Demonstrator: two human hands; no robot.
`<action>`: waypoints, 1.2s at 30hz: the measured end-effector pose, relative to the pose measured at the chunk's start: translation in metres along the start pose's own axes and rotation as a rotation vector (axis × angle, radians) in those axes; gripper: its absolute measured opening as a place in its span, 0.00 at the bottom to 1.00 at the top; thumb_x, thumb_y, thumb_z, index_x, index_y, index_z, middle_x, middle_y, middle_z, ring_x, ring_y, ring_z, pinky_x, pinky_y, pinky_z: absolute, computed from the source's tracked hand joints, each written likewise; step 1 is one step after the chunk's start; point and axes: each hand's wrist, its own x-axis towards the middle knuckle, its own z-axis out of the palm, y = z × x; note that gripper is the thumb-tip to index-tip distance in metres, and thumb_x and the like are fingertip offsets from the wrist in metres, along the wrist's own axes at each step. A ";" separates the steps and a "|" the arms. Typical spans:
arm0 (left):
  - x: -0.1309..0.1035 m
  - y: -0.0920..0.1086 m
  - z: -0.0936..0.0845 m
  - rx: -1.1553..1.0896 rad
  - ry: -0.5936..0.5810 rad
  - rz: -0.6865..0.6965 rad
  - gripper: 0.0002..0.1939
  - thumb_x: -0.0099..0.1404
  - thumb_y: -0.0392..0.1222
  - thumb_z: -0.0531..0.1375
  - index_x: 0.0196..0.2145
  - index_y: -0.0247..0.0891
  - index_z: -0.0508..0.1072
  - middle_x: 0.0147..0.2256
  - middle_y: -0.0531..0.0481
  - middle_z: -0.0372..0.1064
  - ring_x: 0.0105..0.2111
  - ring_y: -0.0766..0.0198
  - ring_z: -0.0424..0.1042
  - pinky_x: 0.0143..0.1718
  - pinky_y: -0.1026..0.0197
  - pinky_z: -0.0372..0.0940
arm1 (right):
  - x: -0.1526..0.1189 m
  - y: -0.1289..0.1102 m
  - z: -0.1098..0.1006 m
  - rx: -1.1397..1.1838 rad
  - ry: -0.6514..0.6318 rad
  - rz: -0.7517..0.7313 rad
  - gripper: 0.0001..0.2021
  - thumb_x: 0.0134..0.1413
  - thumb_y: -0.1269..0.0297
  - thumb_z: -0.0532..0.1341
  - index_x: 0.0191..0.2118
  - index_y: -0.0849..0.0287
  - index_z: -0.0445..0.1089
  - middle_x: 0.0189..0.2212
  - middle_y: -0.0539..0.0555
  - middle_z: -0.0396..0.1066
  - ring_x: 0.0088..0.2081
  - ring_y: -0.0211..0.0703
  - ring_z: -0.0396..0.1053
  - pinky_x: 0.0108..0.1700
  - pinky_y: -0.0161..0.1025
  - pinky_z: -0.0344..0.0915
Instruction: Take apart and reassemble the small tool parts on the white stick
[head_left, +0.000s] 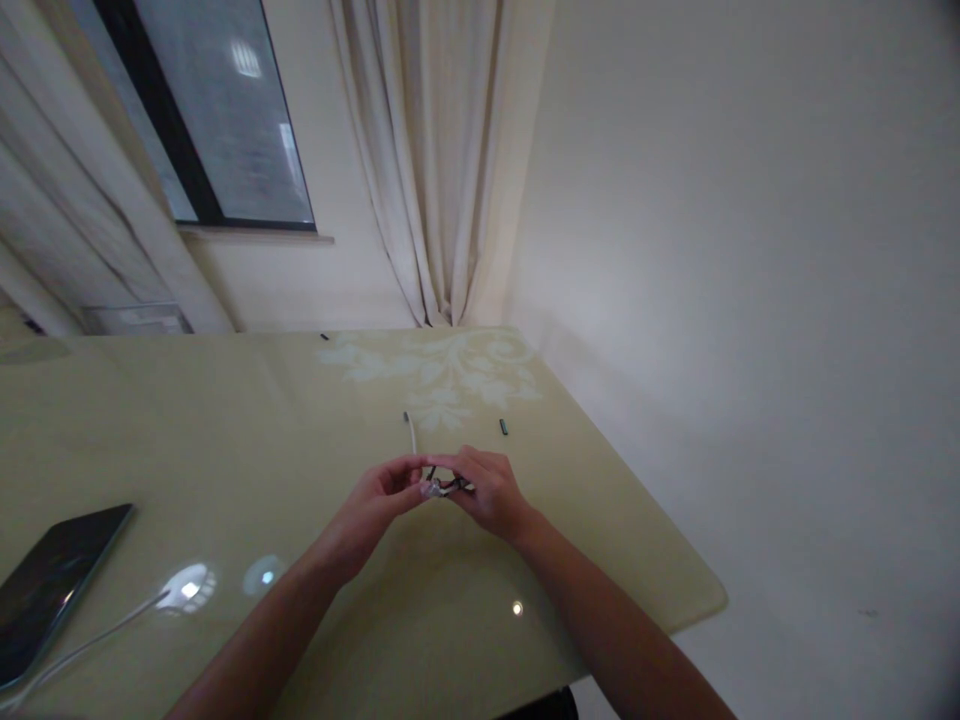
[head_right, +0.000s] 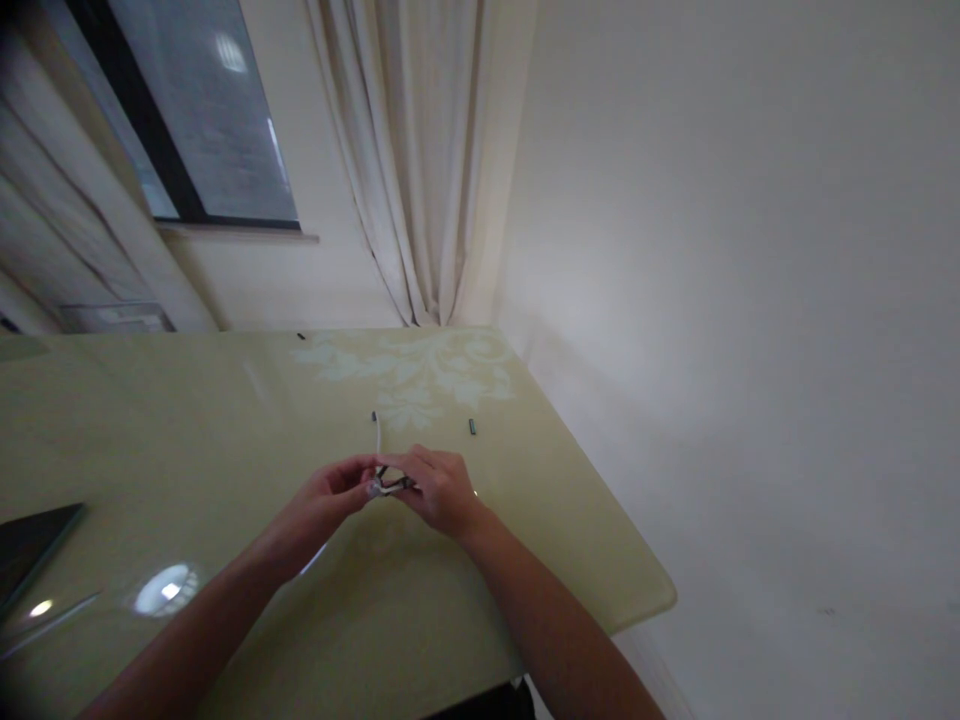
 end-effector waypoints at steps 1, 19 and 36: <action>0.000 0.000 -0.001 -0.039 0.015 0.011 0.25 0.57 0.52 0.73 0.50 0.41 0.81 0.44 0.46 0.79 0.44 0.57 0.75 0.48 0.58 0.66 | 0.001 -0.002 -0.001 0.054 0.010 0.048 0.17 0.69 0.52 0.61 0.54 0.55 0.75 0.33 0.54 0.74 0.32 0.41 0.70 0.38 0.35 0.65; 0.001 -0.006 -0.005 -0.189 0.118 0.113 0.27 0.49 0.46 0.77 0.48 0.45 0.82 0.44 0.47 0.78 0.44 0.58 0.73 0.49 0.58 0.66 | 0.006 -0.016 0.000 0.131 -0.001 0.142 0.15 0.74 0.56 0.54 0.45 0.58 0.75 0.34 0.56 0.76 0.35 0.41 0.71 0.40 0.36 0.64; 0.001 -0.007 -0.002 -0.213 0.146 0.118 0.26 0.47 0.42 0.78 0.46 0.44 0.83 0.42 0.48 0.78 0.42 0.60 0.72 0.46 0.60 0.66 | 0.005 -0.016 0.002 0.145 0.001 0.101 0.14 0.74 0.58 0.54 0.44 0.59 0.75 0.34 0.56 0.76 0.34 0.41 0.71 0.40 0.36 0.65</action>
